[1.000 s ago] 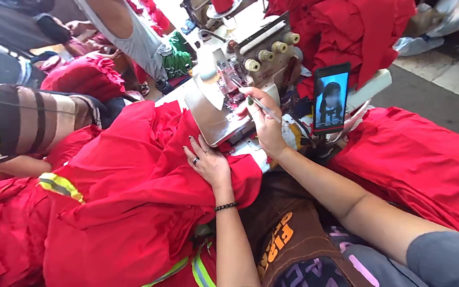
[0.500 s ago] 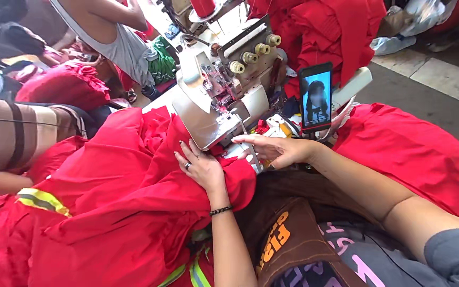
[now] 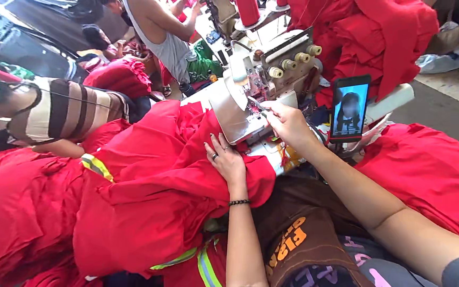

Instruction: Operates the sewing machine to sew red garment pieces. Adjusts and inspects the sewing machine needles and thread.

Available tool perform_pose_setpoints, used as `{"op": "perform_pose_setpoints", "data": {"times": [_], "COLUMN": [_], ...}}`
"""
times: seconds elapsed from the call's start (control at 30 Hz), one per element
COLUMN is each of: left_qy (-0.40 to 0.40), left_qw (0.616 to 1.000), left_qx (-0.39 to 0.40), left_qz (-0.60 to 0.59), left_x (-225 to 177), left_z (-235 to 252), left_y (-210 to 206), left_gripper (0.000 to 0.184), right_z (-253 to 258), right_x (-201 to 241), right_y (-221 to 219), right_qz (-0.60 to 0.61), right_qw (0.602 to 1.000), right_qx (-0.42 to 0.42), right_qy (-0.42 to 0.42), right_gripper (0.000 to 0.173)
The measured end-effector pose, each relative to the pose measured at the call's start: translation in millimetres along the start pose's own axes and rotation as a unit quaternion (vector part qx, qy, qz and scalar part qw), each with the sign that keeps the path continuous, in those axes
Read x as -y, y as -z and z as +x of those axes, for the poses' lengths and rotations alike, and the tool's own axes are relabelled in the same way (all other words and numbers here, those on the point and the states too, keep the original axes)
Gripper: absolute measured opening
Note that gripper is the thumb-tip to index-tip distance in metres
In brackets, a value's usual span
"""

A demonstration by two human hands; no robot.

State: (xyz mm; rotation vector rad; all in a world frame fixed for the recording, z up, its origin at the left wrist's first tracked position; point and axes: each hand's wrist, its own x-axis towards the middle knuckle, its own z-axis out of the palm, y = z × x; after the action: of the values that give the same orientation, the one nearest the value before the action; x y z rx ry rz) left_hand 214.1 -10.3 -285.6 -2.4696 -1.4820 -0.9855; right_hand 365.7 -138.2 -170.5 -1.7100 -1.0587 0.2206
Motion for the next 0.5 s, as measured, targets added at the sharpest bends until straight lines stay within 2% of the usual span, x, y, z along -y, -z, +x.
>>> {"op": "perform_pose_setpoints", "data": {"times": [0.13,0.2,0.3,0.33,0.5], "left_qy": [-0.003,-0.008,-0.005,-0.004,-0.012], "left_qw": [1.000,1.000,1.000,1.000,1.000], "left_qx": [-0.005,-0.014,-0.008,-0.004,-0.002], "left_qz": [0.006,0.002,0.001,0.003,-0.006], "left_x": [1,2,1,1,1], "left_z": [-1,-1,-1,0,0], "left_y": [-1,-2,-1,0,1], "left_gripper": [0.046,0.046,0.045,0.045,0.046], "right_z": [10,17,19,18,14], "right_x": [1,4,6,6,6], "right_y": [-8,-11,-13,-14,-14], "right_qz": [-0.017,-0.005,-0.017,-0.027,-0.061], "right_qw": [0.999,1.000,0.999,0.998,0.998], "right_qx": [-0.031,-0.027,-0.024,-0.031,-0.027], "right_qy": [0.015,-0.007,-0.044,-0.040,0.015], "right_gripper": [0.028,0.030,0.042,0.046,0.041]}}
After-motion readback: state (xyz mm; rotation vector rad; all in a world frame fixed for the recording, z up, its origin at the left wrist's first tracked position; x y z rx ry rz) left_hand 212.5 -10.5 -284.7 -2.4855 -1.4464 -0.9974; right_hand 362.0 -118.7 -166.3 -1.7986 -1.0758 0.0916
